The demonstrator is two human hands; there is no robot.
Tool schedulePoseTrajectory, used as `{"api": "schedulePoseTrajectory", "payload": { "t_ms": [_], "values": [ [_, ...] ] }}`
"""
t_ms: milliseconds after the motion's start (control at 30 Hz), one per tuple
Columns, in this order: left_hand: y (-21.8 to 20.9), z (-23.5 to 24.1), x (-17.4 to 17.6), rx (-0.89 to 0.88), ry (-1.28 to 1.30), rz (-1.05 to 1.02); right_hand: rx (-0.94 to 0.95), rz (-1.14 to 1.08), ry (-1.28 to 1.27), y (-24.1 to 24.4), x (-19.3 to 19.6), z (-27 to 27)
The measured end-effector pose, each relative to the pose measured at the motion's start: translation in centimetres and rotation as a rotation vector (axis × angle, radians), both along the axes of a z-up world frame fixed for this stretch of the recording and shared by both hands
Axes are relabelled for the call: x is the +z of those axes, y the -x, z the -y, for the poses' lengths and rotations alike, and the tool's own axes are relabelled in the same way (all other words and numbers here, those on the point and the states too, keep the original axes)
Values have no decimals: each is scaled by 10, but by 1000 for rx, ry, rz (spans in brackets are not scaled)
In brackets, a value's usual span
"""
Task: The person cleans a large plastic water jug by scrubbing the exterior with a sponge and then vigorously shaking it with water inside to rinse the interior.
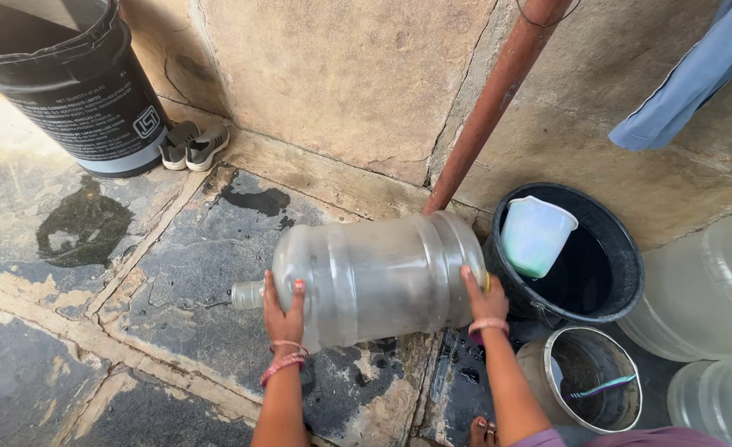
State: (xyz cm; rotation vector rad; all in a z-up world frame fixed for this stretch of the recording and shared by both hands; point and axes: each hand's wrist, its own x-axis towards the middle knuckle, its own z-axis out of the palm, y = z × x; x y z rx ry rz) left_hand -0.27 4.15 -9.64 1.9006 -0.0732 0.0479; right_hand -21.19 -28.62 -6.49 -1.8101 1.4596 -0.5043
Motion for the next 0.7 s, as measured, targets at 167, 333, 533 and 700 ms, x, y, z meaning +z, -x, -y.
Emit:
{"api": "schedulePoseTrajectory", "payload": {
  "t_ms": [167,333,533,700],
  "values": [
    [-38,11,15,-179,-285,13,151,-348,65,-29,28,41],
    [-40,22,35,-99,-326,-144,24,-294,611,-52,0,-22],
    [-60,26,31,-128,-312,-113,782,-59,620,-98,15,-226],
    [-63,28,35,-146,-314,-168,969,24,732,-97,17,-209]
  ]
}}
